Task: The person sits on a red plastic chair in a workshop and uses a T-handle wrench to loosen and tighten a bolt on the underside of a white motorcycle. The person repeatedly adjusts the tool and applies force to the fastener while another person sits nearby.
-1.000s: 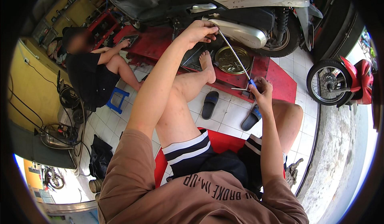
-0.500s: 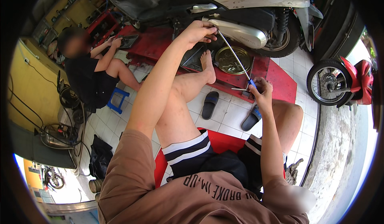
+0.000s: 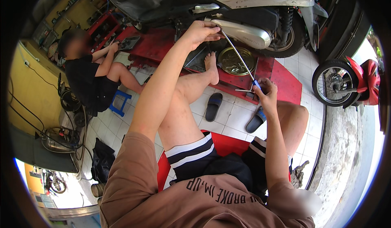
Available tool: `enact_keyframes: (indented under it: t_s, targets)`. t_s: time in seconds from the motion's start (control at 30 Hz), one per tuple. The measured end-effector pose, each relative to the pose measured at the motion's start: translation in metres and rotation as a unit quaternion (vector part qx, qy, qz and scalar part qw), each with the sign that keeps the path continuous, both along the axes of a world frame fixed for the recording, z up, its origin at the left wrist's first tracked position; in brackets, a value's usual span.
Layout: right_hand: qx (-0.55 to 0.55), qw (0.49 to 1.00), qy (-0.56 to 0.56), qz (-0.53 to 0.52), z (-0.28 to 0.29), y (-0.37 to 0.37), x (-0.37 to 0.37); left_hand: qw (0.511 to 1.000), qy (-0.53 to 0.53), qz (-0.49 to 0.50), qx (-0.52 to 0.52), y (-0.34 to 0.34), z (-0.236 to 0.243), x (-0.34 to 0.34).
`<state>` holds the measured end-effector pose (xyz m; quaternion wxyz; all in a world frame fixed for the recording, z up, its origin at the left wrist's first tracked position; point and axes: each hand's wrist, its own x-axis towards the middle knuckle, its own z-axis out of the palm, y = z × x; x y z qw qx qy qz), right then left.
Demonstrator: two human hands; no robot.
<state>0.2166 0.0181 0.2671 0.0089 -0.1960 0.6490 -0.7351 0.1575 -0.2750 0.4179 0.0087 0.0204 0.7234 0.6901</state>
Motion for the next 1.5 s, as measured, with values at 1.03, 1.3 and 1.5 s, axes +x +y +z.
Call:
enact_keyframes:
  t_s: [1.03,1.3,1.5]
  targets:
    - [-0.029,0.999,-0.038,0.016,-0.006,0.002,-0.002,1.000,-0.012,-0.010,0.001,0.002,0.005,0.006]
    - [0.012,1.000,-0.016,0.014,-0.003,0.004,0.001,0.999,-0.027,0.005,-0.019,0.008,0.004,0.002]
    - [-0.028,0.998,-0.037,0.042,-0.010,0.005,-0.003,0.999,0.004,0.048,0.015,0.054,0.010,-0.022]
